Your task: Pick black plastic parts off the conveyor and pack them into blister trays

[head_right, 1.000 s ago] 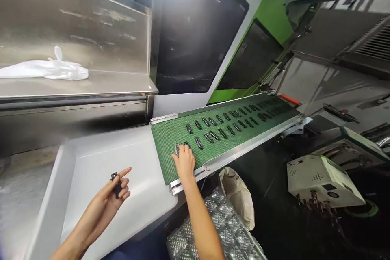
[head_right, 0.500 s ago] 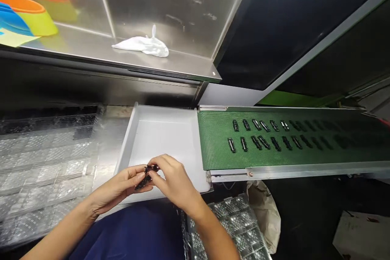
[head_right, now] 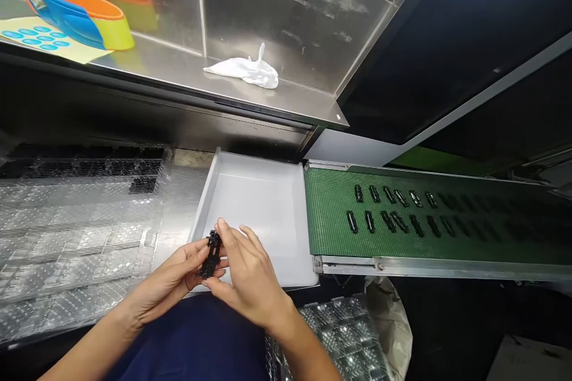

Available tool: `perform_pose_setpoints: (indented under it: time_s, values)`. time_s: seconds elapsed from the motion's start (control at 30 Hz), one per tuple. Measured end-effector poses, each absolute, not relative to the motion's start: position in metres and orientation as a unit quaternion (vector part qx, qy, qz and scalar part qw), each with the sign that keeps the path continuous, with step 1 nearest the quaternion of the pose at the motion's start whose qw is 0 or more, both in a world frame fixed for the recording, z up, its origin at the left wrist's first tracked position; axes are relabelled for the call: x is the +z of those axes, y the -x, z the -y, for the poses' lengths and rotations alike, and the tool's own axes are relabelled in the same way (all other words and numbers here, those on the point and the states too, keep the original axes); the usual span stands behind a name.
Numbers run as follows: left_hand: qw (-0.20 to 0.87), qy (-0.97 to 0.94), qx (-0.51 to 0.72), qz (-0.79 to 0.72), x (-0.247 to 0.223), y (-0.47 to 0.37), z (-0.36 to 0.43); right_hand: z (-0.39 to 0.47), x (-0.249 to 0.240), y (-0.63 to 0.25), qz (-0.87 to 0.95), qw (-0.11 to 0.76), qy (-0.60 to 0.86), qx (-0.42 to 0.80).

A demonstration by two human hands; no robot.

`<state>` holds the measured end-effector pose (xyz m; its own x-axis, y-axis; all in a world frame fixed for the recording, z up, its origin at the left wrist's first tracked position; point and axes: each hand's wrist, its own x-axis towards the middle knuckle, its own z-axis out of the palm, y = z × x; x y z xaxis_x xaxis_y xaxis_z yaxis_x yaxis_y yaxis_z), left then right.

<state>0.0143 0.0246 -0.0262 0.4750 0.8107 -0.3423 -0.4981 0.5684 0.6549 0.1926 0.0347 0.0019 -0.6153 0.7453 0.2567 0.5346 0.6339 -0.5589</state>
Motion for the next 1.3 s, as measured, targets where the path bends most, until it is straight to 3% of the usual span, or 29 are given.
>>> perform_pose_setpoints:
  time_s: [0.43,0.5,0.6,0.7,0.87,1.1,1.3]
  values:
    - [0.843,-0.285,0.285,-0.357,-0.037,-0.056,-0.045,-0.041,-0.005,-0.25,0.862,0.229,0.362,0.27]
    - [0.846,-0.287,0.272,-0.359,-0.04,-0.069,-0.048,-0.049,-0.01,-0.28,0.817,0.257,0.457,0.242]
    - [0.85,-0.28,0.277,-0.35,-0.04,-0.089,-0.051,-0.069,-0.024,-0.341,0.649,0.32,0.684,0.096]
    - [0.856,-0.258,0.295,-0.337,-0.038,-0.105,-0.054,-0.089,-0.036,-0.398,0.57,0.337,0.749,0.025]
    - [0.835,-0.254,0.339,-0.35,-0.038,-0.109,-0.062,-0.086,-0.026,-0.415,0.632,0.312,0.704,0.083]
    - [0.782,-0.443,0.259,-0.354,-0.031,-0.09,-0.067,-0.041,0.019,-0.316,0.799,0.223,0.455,0.325]
    - [0.832,-0.349,0.263,-0.341,-0.023,-0.07,-0.048,-0.035,0.008,-0.266,0.759,0.292,0.49,0.314]
